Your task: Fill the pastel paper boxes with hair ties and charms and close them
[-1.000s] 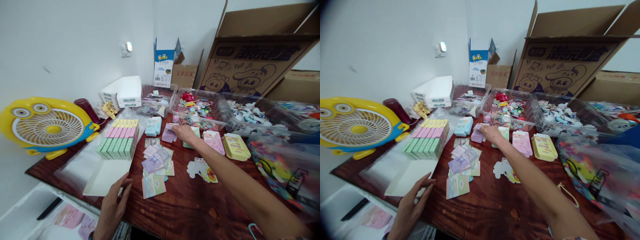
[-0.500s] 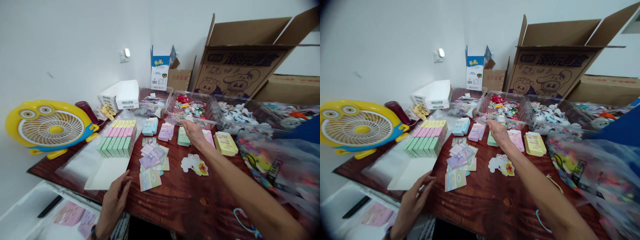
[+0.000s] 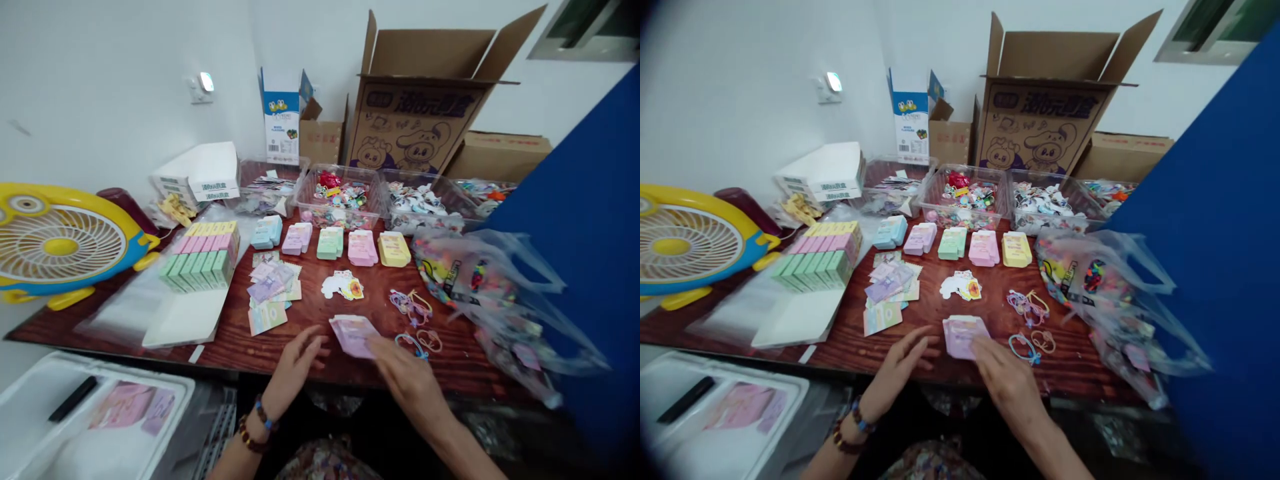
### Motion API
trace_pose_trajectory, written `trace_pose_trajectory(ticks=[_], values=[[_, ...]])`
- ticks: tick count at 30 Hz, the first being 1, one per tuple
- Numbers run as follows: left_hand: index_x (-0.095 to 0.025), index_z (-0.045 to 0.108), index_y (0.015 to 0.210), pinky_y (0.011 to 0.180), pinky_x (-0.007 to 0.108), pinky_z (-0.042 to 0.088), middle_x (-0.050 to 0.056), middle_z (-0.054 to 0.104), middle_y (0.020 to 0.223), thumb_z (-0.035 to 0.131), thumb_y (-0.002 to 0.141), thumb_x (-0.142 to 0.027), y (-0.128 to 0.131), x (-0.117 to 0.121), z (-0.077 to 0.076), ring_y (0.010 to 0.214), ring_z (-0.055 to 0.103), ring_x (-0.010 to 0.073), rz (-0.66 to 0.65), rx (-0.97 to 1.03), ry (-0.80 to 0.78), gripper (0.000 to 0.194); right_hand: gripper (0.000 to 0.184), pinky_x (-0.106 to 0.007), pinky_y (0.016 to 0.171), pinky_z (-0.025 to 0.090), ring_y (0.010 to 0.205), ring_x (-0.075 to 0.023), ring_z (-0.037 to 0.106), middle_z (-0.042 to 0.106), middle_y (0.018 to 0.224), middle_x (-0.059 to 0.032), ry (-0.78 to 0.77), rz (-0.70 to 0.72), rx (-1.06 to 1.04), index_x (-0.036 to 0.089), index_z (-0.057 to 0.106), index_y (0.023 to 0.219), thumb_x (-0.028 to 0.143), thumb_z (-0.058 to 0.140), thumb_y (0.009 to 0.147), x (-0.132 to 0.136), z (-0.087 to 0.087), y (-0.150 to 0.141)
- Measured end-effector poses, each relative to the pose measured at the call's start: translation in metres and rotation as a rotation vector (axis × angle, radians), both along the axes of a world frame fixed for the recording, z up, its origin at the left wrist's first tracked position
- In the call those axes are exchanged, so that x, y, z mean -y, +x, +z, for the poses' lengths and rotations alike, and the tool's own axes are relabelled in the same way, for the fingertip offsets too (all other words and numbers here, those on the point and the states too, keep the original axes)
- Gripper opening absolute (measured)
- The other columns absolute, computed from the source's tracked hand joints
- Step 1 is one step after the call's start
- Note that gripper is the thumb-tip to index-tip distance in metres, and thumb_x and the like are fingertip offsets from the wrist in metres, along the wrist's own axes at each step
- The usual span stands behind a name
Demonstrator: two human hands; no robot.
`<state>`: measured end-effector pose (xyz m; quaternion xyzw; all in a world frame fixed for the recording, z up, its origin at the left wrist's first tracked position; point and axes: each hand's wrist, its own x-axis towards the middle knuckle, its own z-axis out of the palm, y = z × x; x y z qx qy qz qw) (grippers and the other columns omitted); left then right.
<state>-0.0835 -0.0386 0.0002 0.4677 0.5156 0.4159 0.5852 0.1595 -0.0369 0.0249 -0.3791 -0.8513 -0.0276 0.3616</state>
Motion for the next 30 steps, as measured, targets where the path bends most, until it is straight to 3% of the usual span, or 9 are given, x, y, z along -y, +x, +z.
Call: trace_pose_trajectory(ticks=[2, 5, 7, 10, 13, 18, 22, 26, 30], values=[[-0.013, 0.053, 0.131, 0.075, 0.034, 0.058, 0.016, 0.066, 0.125, 0.052, 0.090, -0.050, 0.017, -0.004, -0.004, 0.101, 0.068, 0.0256, -0.045, 0.031, -0.013, 0.055, 0.028, -0.029, 0.090, 0.059, 0.104, -0.0190, 0.070, 0.073, 0.113, -0.0100, -0.039, 0.017, 0.036, 0.016, 0.071, 0.110, 0.014, 0.047, 0.096, 0.015, -0.018, -0.006], [-0.013, 0.059, 0.125, 0.086, 0.034, 0.055, 0.012, 0.068, 0.121, 0.057, 0.087, -0.042, 0.032, -0.010, -0.011, 0.106, 0.066, 0.0244, -0.109, -0.089, 0.084, 0.048, 0.029, -0.031, 0.086, 0.061, 0.103, -0.0210, 0.071, 0.073, 0.113, -0.0109, -0.098, -0.032, 0.052, 0.016, 0.072, 0.108, 0.016, 0.046, 0.097, 0.028, -0.041, -0.011], [-0.014, 0.059, 0.126, 0.091, 0.034, 0.053, 0.010, 0.071, 0.116, 0.060, 0.084, -0.034, 0.039, -0.015, -0.015, 0.102, 0.067, 0.0223, -0.123, -0.179, 0.148, 0.047, 0.028, -0.033, 0.086, 0.061, 0.103, -0.0221, 0.071, 0.073, 0.113, -0.0113, -0.118, -0.076, 0.043, 0.016, 0.072, 0.108, 0.016, 0.047, 0.096, 0.030, -0.053, -0.008], [-0.015, 0.050, 0.136, 0.083, 0.033, 0.055, 0.009, 0.072, 0.113, 0.060, 0.082, -0.025, 0.048, -0.022, -0.018, 0.090, 0.069, 0.0197, -0.150, -0.272, 0.175, 0.056, 0.025, -0.034, 0.088, 0.060, 0.104, -0.0227, 0.071, 0.072, 0.116, -0.0106, -0.152, -0.106, 0.030, 0.018, 0.073, 0.109, 0.016, 0.053, 0.093, 0.029, -0.064, 0.001], [-0.015, 0.052, 0.133, 0.081, 0.031, 0.054, 0.009, 0.072, 0.111, 0.057, 0.082, -0.020, 0.056, -0.027, -0.017, 0.088, 0.069, 0.0190, -0.181, -0.374, 0.197, 0.051, 0.024, -0.034, 0.090, 0.059, 0.105, -0.0220, 0.070, 0.072, 0.117, -0.0092, -0.192, -0.088, 0.019, 0.020, 0.073, 0.110, 0.018, 0.056, 0.093, 0.027, -0.066, 0.011], [-0.017, 0.063, 0.119, 0.095, 0.036, 0.048, 0.008, 0.070, 0.111, 0.059, 0.082, -0.018, 0.075, -0.040, -0.010, 0.101, 0.064, 0.0217, -0.182, -0.482, 0.239, 0.037, 0.026, -0.033, 0.089, 0.059, 0.104, -0.0206, 0.071, 0.073, 0.115, -0.0076, -0.224, -0.073, -0.032, 0.021, 0.074, 0.108, 0.020, 0.051, 0.096, 0.022, -0.061, 0.024], [-0.017, 0.068, 0.106, 0.100, 0.042, 0.044, 0.008, 0.068, 0.097, 0.063, 0.081, -0.023, 0.091, -0.047, -0.005, 0.100, 0.061, 0.0251, -0.159, -0.515, 0.243, 0.026, 0.028, -0.033, 0.091, 0.059, 0.104, -0.0198, 0.071, 0.075, 0.110, -0.0068, -0.231, -0.103, -0.123, 0.022, 0.074, 0.110, 0.021, 0.049, 0.097, 0.017, -0.063, 0.039], [-0.016, 0.065, 0.112, 0.103, 0.042, 0.042, 0.010, 0.063, 0.108, 0.064, 0.084, -0.027, 0.084, -0.042, -0.001, 0.107, 0.058, 0.0256, -0.069, -0.456, 0.214, 0.030, 0.029, -0.036, 0.096, 0.056, 0.109, -0.0211, 0.069, 0.074, 0.112, -0.0076, -0.187, -0.107, -0.232, 0.022, 0.073, 0.113, 0.020, 0.048, 0.097, 0.011, -0.061, 0.051], [-0.014, 0.063, 0.113, 0.090, 0.040, 0.053, 0.008, 0.063, 0.113, 0.055, 0.094, -0.038, 0.087, -0.030, 0.008, 0.103, 0.062, 0.0250, -0.090, -0.241, 0.147, 0.032, 0.035, -0.037, 0.103, 0.052, 0.116, -0.0218, 0.065, 0.072, 0.117, -0.0094, -0.091, -0.160, -0.383, 0.022, 0.071, 0.117, 0.012, 0.046, 0.095, 0.014, -0.049, 0.041]])
